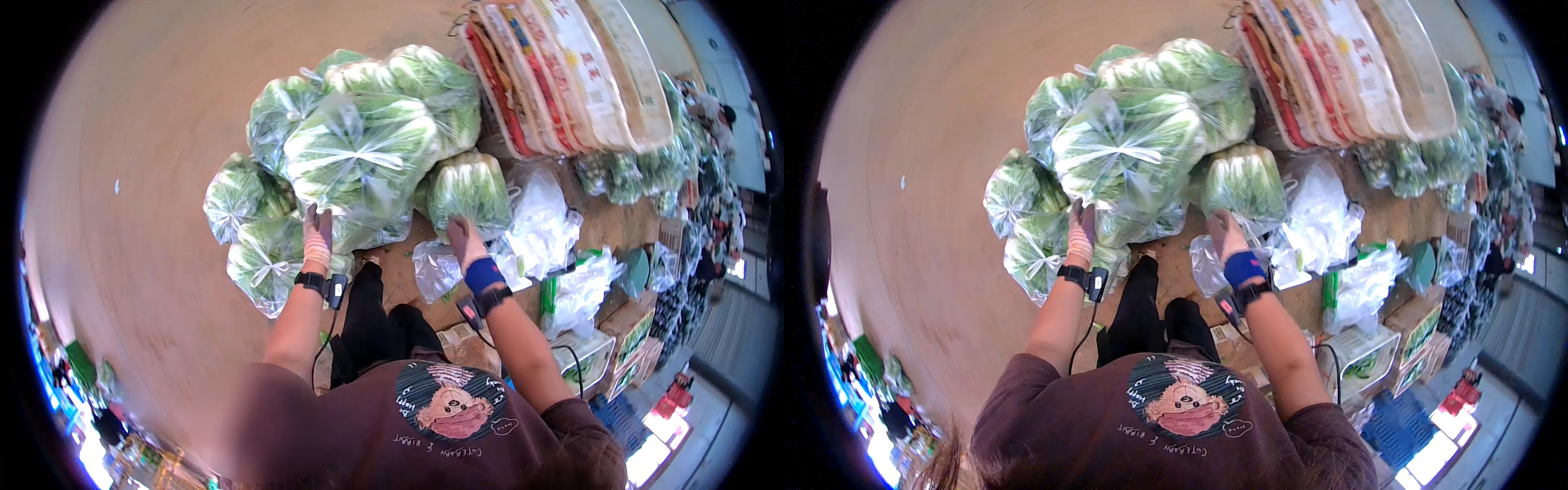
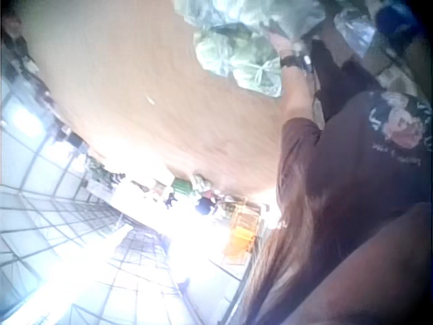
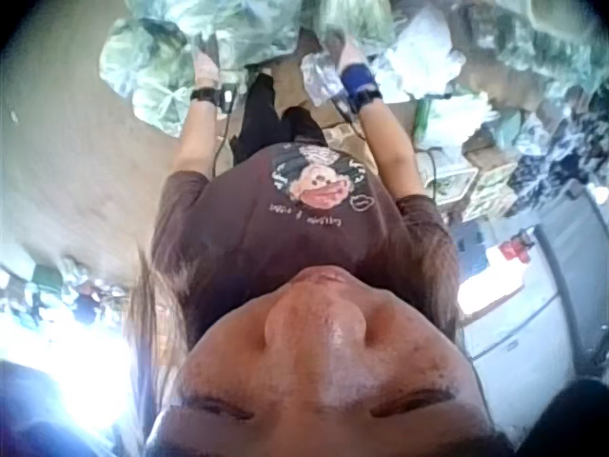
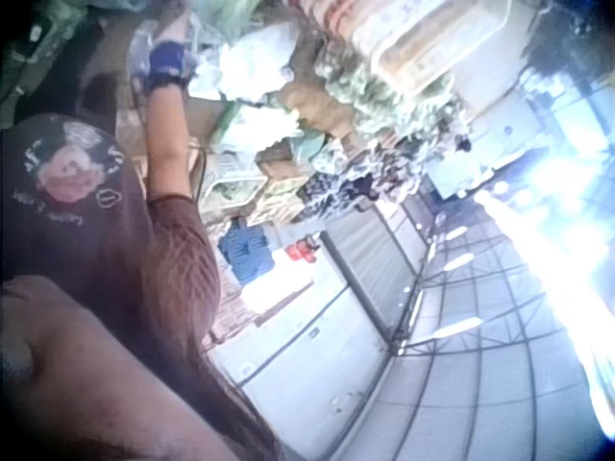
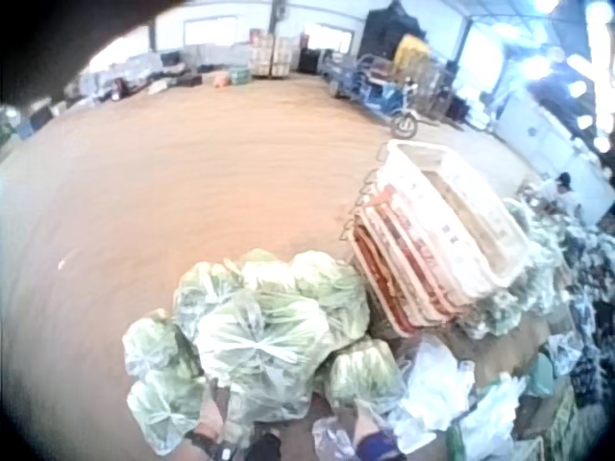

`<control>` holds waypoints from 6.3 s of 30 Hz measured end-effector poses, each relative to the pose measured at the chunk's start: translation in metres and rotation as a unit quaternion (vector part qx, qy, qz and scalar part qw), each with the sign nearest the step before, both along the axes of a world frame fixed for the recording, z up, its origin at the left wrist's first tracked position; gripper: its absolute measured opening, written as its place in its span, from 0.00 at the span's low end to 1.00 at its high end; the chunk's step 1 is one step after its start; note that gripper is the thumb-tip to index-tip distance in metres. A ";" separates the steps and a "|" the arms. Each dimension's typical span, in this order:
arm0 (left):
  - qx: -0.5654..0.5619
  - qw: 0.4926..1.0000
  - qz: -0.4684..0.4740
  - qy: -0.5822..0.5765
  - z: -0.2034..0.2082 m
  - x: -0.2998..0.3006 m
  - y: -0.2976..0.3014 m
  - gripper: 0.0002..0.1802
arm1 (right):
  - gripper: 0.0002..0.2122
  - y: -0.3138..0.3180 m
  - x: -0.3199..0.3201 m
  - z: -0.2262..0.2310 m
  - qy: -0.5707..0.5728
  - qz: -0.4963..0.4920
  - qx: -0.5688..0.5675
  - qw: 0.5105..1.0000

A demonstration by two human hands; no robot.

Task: The person sits on the floor to trim the roots of vegetables with a knife, weigh them on a scale, and pack them into clear plastic bags.

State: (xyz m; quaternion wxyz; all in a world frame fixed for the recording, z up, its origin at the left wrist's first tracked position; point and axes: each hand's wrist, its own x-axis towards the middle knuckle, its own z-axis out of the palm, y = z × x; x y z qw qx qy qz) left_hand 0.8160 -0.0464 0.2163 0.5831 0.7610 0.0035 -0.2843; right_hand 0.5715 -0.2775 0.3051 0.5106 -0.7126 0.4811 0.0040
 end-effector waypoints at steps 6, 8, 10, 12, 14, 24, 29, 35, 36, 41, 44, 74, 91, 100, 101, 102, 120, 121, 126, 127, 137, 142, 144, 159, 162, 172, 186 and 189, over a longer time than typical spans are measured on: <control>0.059 0.973 -0.158 0.157 0.044 -0.056 0.007 0.19 | 0.10 0.102 -0.277 -0.027 0.062 -0.359 0.249 0.898; 0.113 0.950 -0.248 0.154 0.019 -0.088 0.032 0.23 | 0.10 0.171 -0.376 -0.073 0.069 -0.362 0.281 0.886; 0.182 0.899 -0.392 0.065 -0.007 -0.118 0.049 0.24 | 0.11 0.234 -0.419 -0.064 0.229 -0.045 0.059 0.971; 0.238 0.762 -0.601 0.034 0.019 -0.177 0.018 0.22 | 0.10 0.323 -0.493 -0.101 0.268 0.195 -0.018 0.943; 0.235 0.609 -0.754 -0.071 0.029 -0.215 0.016 0.21 | 0.10 0.386 -0.506 -0.102 0.005 -0.148 0.156 0.977; 0.316 0.277 -0.907 -0.038 0.050 -0.394 -0.011 0.15 | 0.09 0.442 -0.518 -0.017 -0.091 -0.326 0.321 0.885; 0.256 0.122 -0.959 -0.009 0.103 -0.484 -0.036 0.13 | 0.08 0.497 -0.538 0.008 -0.128 -0.420 0.280 0.854; 0.135 -0.102 -0.985 0.016 0.052 -0.507 -0.047 0.14 | 0.08 0.562 -0.499 0.031 -0.176 -0.500 0.241 0.813; 0.190 -0.068 -0.978 0.061 0.048 -0.519 -0.044 0.14 | 0.08 0.570 -0.498 0.038 -0.179 -0.526 0.236 0.797; 0.380 0.031 -0.923 0.055 0.102 -0.597 -0.023 0.15 | 0.09 0.599 -0.503 0.050 -0.210 -0.629 0.192 0.724; 0.367 0.039 -0.927 0.062 0.093 -0.617 -0.023 0.18 | 0.11 0.594 -0.540 0.044 -0.198 -0.608 0.234 0.732; 0.442 0.379 -0.714 -0.389 -0.343 -0.580 -0.079 0.32 | 0.24 0.646 -0.764 -0.227 0.379 -0.614 -0.031 0.692; 0.124 0.895 -0.400 -0.151 -0.502 -0.440 -0.081 0.12 | 0.19 0.611 -0.702 -0.263 0.559 -0.522 -0.263 0.588; 0.320 0.888 -0.329 0.021 -0.508 -0.412 -0.034 0.51 | 0.18 0.427 -0.726 -0.299 0.280 -0.535 -0.395 0.693; 0.326 0.892 -0.314 0.024 -0.523 -0.407 -0.034 0.52 | 0.18 0.416 -0.729 -0.298 0.286 -0.526 -0.397 0.696; 0.329 0.898 -0.291 0.027 -0.544 -0.392 -0.030 0.53 | 0.18 0.407 -0.729 -0.298 0.286 -0.513 -0.403 0.702; 0.127 0.941 -0.306 0.072 -0.618 -0.331 -0.049 0.30 | 0.13 0.356 -0.804 -0.354 0.259 -0.530 -0.385 0.710; 0.127 0.933 -0.334 0.048 -0.610 -0.342 -0.047 0.26 | 0.14 0.346 -0.812 -0.351 0.241 -0.541 -0.382 0.709; 0.023 0.966 -0.226 0.123 -0.523 -0.385 -0.024 0.26 | 0.20 0.277 -0.858 -0.357 0.070 -0.646 -0.261 0.714; 0.017 0.973 -0.206 0.102 -0.511 -0.390 -0.022 0.26 | 0.21 0.265 -0.868 -0.359 0.034 -0.662 -0.228 0.713; -0.026 0.963 -0.254 0.084 -0.517 -0.366 -0.005 0.21 | 0.16 0.207 -0.903 -0.404 -0.296 -0.649 -0.162 0.682; -0.020 0.957 -0.274 0.092 -0.511 -0.363 -0.008 0.18 | 0.20 0.204 -0.891 -0.404 -0.245 -0.638 -0.180 0.707; -0.024 0.956 -0.278 0.094 -0.513 -0.365 -0.010 0.17 | 0.21 0.206 -0.894 -0.400 -0.215 -0.623 -0.181 0.730; -0.040 0.955 -0.264 0.129 -0.501 -0.383 -0.015 0.17 | 0.18 0.186 -0.879 -0.404 -0.183 -0.716 -0.216 0.638; -0.041 0.952 -0.268 0.142 -0.498 -0.384 -0.014 0.18 | 0.23 0.188 -0.871 -0.395 -0.168 -0.695 -0.200 0.670; -0.145 0.895 -0.249 0.341 -0.406 -0.399 0.008 0.24 | 0.27 0.282 -0.778 -0.346 -0.108 -0.700 -0.250 0.660; -0.306 0.746 -0.512 0.296 -0.155 -0.583 -0.003 0.19 | 0.30 0.292 -0.506 -0.264 -0.189 -0.285 -0.323 0.883; -0.271 0.753 -0.560 0.216 -0.121 -0.626 0.005 0.14 | 0.07 0.271 -0.520 -0.258 -0.249 -0.425 -0.279 0.824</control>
